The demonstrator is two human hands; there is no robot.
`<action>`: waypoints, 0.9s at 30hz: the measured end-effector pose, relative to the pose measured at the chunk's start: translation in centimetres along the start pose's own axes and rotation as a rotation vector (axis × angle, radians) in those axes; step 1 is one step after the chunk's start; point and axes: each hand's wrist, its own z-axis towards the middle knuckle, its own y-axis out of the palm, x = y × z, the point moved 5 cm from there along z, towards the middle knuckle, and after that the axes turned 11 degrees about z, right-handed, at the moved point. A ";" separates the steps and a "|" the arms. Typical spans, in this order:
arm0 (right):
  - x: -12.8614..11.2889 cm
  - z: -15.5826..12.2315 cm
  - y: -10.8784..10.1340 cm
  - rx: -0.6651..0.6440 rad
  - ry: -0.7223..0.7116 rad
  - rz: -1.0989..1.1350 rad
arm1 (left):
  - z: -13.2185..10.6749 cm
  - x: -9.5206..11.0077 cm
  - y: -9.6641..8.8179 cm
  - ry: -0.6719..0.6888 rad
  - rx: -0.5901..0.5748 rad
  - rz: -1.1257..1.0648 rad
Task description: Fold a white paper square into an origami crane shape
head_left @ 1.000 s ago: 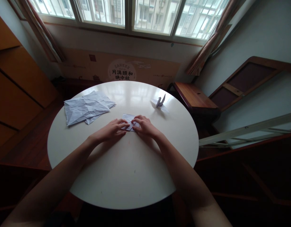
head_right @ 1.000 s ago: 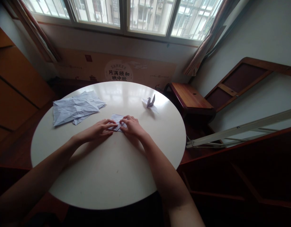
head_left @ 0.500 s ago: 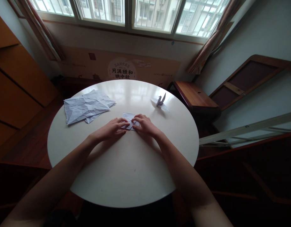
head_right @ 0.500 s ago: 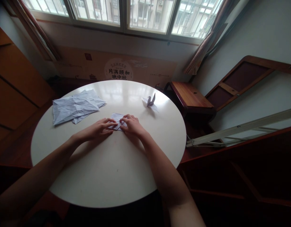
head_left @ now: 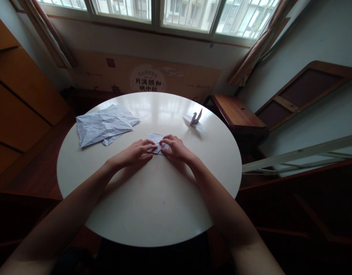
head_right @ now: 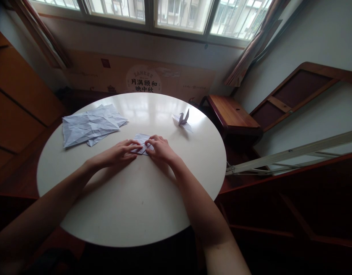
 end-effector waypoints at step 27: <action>-0.1 0.0 0.0 -0.005 0.007 0.007 | 0.1 0.3 -0.2 0.005 -0.006 -0.002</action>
